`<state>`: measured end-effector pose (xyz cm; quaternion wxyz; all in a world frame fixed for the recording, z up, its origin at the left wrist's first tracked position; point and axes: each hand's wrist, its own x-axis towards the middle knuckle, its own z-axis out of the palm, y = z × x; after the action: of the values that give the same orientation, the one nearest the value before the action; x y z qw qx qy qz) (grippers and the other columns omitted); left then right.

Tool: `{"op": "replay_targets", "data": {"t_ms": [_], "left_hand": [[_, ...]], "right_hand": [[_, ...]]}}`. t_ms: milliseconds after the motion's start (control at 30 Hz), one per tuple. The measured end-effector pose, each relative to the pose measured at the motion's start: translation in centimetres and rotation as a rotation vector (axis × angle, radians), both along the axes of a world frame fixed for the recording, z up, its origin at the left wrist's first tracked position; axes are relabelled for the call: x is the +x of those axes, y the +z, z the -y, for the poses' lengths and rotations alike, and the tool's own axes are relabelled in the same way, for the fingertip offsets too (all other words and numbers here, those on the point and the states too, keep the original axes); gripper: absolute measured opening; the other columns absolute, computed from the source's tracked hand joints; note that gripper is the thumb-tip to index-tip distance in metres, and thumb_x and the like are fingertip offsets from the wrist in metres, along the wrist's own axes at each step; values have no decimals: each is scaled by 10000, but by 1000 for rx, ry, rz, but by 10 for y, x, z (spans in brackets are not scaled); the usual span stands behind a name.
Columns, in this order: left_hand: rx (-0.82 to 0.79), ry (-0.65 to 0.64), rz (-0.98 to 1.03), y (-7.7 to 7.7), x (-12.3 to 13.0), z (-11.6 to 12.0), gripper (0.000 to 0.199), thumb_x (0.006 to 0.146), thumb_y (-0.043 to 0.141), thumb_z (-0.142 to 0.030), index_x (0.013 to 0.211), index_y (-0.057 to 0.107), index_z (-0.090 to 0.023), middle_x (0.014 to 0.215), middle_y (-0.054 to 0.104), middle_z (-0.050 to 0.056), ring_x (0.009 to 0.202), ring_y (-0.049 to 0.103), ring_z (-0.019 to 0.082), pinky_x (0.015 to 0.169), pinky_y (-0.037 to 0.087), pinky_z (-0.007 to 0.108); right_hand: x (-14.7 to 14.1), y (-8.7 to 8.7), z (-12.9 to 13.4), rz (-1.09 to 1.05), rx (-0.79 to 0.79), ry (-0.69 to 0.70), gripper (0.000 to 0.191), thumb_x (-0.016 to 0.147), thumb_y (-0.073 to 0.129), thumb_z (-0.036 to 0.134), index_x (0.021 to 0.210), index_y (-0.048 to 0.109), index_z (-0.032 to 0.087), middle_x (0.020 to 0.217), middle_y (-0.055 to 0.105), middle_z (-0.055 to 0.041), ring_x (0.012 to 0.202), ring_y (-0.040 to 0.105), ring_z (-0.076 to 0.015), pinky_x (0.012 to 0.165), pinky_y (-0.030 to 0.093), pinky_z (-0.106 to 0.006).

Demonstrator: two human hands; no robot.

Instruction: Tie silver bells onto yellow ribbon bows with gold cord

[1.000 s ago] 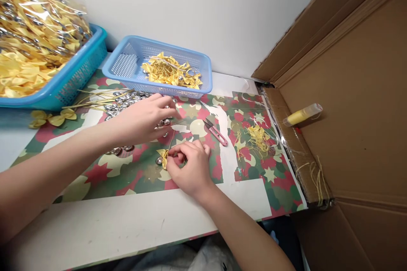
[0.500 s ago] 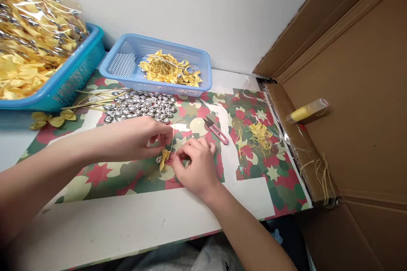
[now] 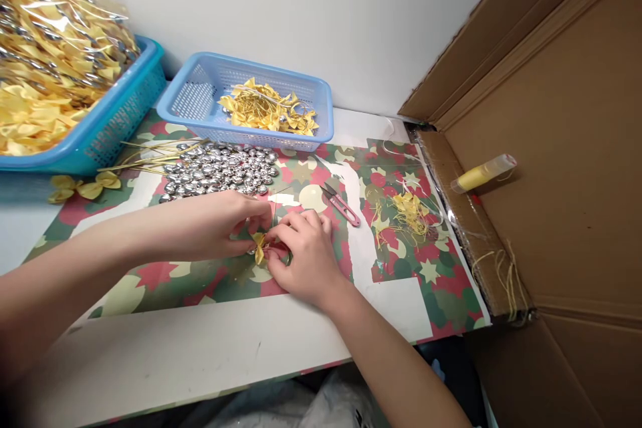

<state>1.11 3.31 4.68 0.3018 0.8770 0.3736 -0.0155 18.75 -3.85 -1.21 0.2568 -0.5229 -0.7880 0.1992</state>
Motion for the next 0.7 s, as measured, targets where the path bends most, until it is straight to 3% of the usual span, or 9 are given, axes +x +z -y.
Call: {"op": "replay_targets", "data": {"t_ms": [333, 700], "left_hand": [[-28, -56, -40, -10, 2, -2, 135, 726, 556, -147, 636, 479, -211, 584, 465, -29, 511, 406, 127, 495, 288, 256], [-42, -73, -12, -15, 0, -6, 110, 727, 575, -151, 658, 512, -208, 583, 463, -35, 509, 393, 119, 473, 255, 250]], "right_hand": [[-1, -1, -2, -1, -30, -4, 71, 753, 605, 146, 752, 551, 194, 903, 616, 6, 925, 487, -179, 857, 287, -349], [4, 4, 2, 0, -47, 97, 119, 736, 603, 132, 707, 499, 184, 875, 615, 15, 917, 467, -174, 860, 284, -340]]}}
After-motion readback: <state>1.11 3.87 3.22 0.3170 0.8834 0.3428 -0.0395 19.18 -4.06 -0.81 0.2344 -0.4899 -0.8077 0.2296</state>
